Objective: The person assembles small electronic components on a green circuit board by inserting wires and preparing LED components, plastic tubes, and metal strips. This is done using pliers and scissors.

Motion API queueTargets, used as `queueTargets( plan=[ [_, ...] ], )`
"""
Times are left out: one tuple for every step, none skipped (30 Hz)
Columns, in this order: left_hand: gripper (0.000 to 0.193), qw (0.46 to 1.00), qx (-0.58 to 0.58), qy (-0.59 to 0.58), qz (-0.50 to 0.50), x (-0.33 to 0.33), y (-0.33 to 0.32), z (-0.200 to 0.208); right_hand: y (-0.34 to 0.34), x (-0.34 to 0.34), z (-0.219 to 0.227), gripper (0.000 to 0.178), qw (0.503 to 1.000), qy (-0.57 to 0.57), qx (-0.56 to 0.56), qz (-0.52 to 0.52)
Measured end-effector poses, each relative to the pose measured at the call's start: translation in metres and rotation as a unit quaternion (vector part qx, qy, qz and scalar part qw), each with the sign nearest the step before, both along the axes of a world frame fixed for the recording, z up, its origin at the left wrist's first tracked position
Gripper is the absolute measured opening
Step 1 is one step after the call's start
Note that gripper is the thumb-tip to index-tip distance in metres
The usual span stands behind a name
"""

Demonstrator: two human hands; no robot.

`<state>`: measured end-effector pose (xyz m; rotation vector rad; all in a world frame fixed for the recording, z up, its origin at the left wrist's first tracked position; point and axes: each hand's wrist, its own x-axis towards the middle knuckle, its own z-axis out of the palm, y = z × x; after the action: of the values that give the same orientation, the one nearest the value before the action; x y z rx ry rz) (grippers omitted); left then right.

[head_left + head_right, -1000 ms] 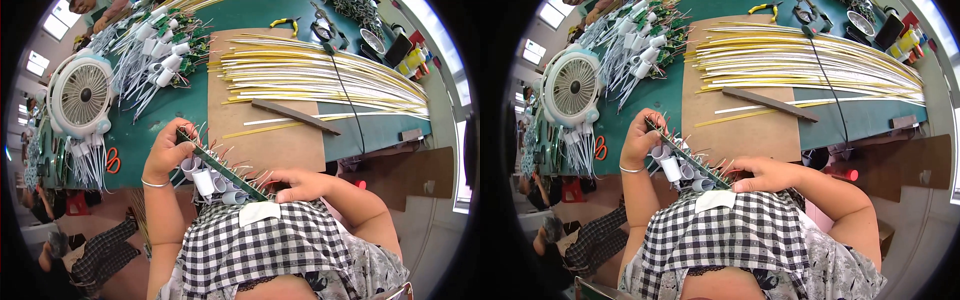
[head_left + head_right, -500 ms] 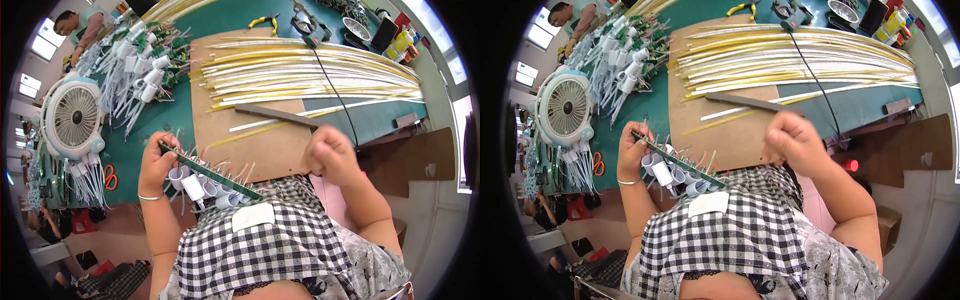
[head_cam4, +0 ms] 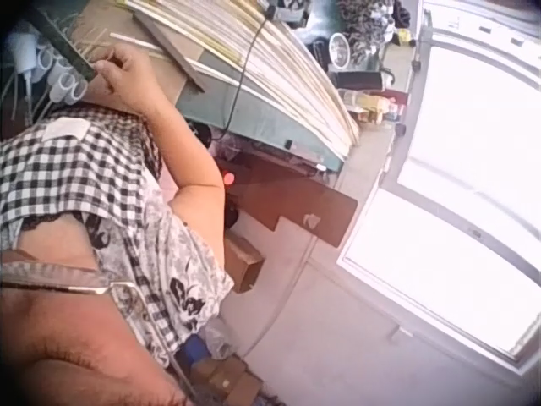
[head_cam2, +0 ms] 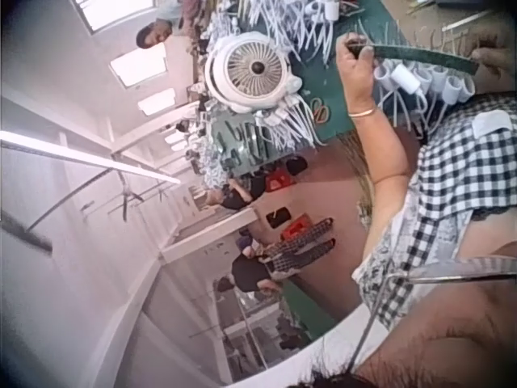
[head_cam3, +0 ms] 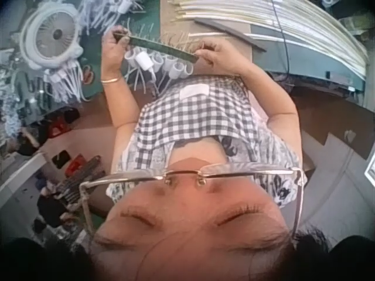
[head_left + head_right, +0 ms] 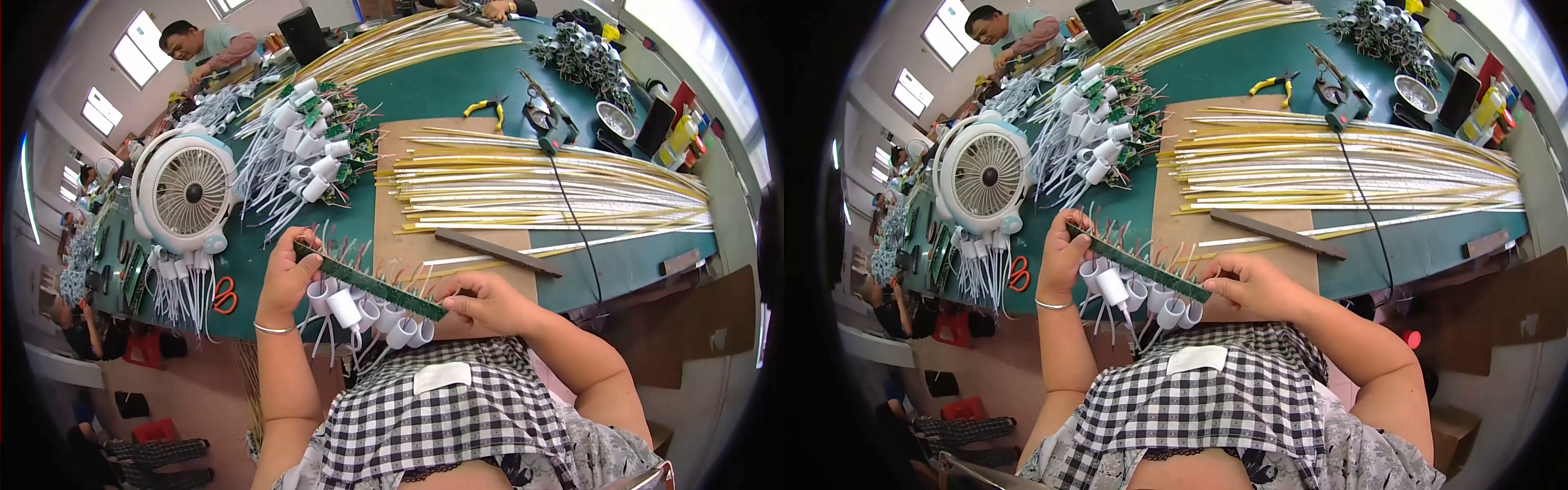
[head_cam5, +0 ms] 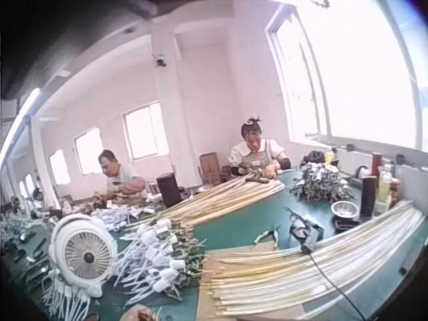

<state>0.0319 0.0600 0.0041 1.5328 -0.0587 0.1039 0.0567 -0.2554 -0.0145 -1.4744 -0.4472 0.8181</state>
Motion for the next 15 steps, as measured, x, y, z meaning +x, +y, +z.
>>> queueTargets(
  plan=[
    [0.028, 1.0, -0.001, -0.004, 0.0, 0.003, 0.001, 0.002, 0.001, 0.008, 0.004, 0.014, 0.999, -0.019, 0.011, 0.024],
    [0.028, 0.999, 0.019, 0.007, -0.028, 0.006, 0.001, 0.006, 0.001, 0.014, 0.012, 0.008, 0.998, -0.054, -0.01, 0.024],
    [0.027, 0.997, 0.038, 0.02, -0.059, 0.008, 0.001, 0.008, 0.002, 0.014, 0.019, 0.008, 0.998, -0.055, -0.012, 0.021],
    [0.027, 0.998, 0.051, -0.002, -0.046, 0.012, -0.002, 0.01, 0.004, 0.014, 0.024, 0.008, 0.991, -0.134, 0.018, -0.011],
    [0.027, 0.998, 0.05, -0.004, -0.049, 0.016, 0.0, 0.007, 0.004, 0.015, 0.028, 0.009, 0.975, -0.213, 0.048, -0.041],
    [0.027, 1.0, 0.008, -0.007, -0.029, 0.019, 0.004, 0.005, 0.002, 0.016, 0.028, 0.01, 0.966, -0.235, 0.075, -0.082],
    [0.027, 0.999, -0.035, -0.01, -0.009, 0.021, 0.007, 0.006, -0.001, 0.018, 0.028, 0.01, 0.964, -0.242, 0.077, -0.079],
    [0.026, 0.999, -0.023, -0.028, 0.022, 0.019, 0.006, 0.006, -0.004, 0.022, 0.028, 0.013, 0.945, -0.151, 0.235, -0.17],
    [0.026, 0.999, -0.023, -0.04, 0.023, 0.019, 0.003, 0.006, -0.008, 0.026, 0.027, 0.016, 0.887, -0.056, 0.384, -0.252],
    [0.026, 0.997, -0.016, -0.059, 0.042, 0.02, 0.002, 0.005, -0.009, 0.032, 0.018, 0.031, 0.894, -0.05, 0.369, -0.251],
    [0.026, 0.995, -0.008, -0.079, 0.061, 0.02, 0.003, 0.005, -0.004, 0.035, 0.009, 0.031, 0.893, -0.058, 0.373, -0.245],
    [0.026, 0.996, -0.014, -0.066, 0.05, 0.018, 0.004, 0.006, 0.002, 0.033, 0.003, 0.033, 0.95, -0.005, 0.269, -0.159],
    [0.026, 0.996, -0.014, -0.072, 0.053, 0.021, 0.004, 0.008, 0.006, 0.033, -0.001, 0.035, 0.984, 0.047, 0.156, -0.069],
    [0.027, 0.996, -0.03, -0.072, 0.04, 0.025, 0.003, 0.01, 0.007, 0.034, -0.002, 0.049, 0.993, -0.019, 0.115, -0.017],
    [0.027, 0.996, -0.047, -0.068, 0.03, 0.026, 0.001, 0.012, 0.012, 0.037, 0.007, 0.049, 0.993, -0.021, 0.114, -0.012]
  ],
)
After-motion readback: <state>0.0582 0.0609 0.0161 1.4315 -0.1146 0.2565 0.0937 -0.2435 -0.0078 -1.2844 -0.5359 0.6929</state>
